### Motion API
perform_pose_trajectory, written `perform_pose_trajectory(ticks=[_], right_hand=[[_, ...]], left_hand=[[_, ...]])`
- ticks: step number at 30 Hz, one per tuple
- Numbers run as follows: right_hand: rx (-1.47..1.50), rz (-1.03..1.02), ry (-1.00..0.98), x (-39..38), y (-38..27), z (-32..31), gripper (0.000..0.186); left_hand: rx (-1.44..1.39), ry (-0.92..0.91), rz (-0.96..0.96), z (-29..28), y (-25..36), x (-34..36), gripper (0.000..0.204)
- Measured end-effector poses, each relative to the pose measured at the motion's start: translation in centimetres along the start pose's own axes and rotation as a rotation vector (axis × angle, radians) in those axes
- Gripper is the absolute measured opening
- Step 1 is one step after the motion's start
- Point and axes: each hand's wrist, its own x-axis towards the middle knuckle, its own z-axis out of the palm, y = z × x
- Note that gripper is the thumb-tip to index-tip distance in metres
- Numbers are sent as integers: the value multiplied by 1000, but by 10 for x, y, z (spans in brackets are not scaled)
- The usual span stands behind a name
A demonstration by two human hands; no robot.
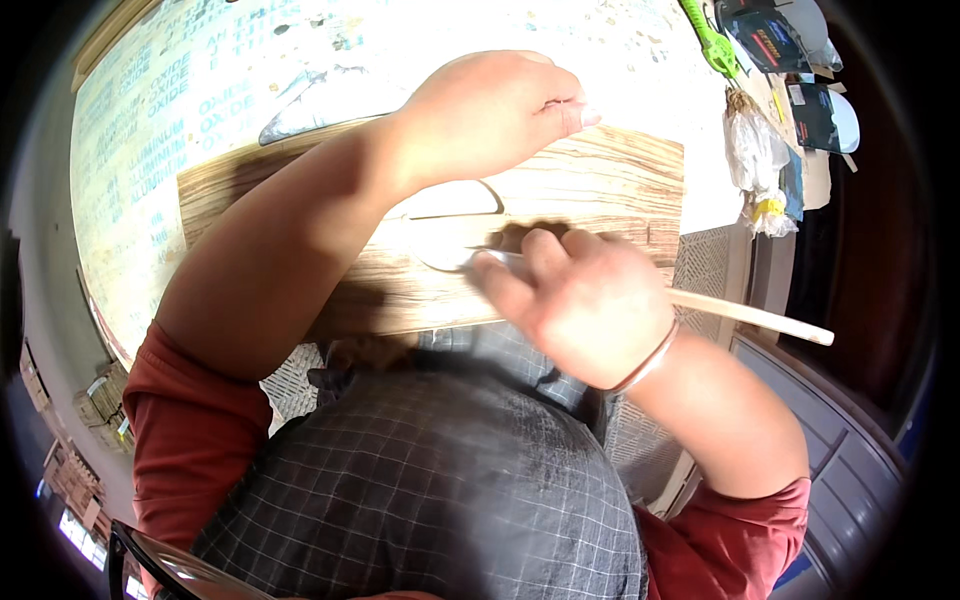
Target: The person smooths a pre-cut handle cutout on a wooden board using a small white tool, then applies a white substance from a bottle into the cutout with a wooden stick and spreads it evenly. The person repeats the smoothing and filling steps on the same board.
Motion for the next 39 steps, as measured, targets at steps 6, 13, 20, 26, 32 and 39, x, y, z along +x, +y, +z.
perform_pose_trajectory(ticks=[6, 13, 20, 26, 32, 39], right_hand=[[260, 73, -87, 9, 15, -8, 32], [1764, 648, -549, 4, 1, 2, 64], [2591, 854, -415, 15, -26, 9, 71], [2068, 743, -556, 4, -11, 6, 59], [1892, 744, -238, -4, 0, -15, 28], [2080, 668, 963, -19, 30, -7, 37]], left_hand=[[-49, 0, -46, -7, -2, -2, 37], [-59, -10, -36, -6, 0, -2, 35], [-14, -49, -46, -6, 0, -2, 34], [-81, -61, -75, -9, 1, -1, 38], [-171, 108, 0, -9, 1, -3, 31], [-665, 92, -150, -21, 37, -16, 36]])
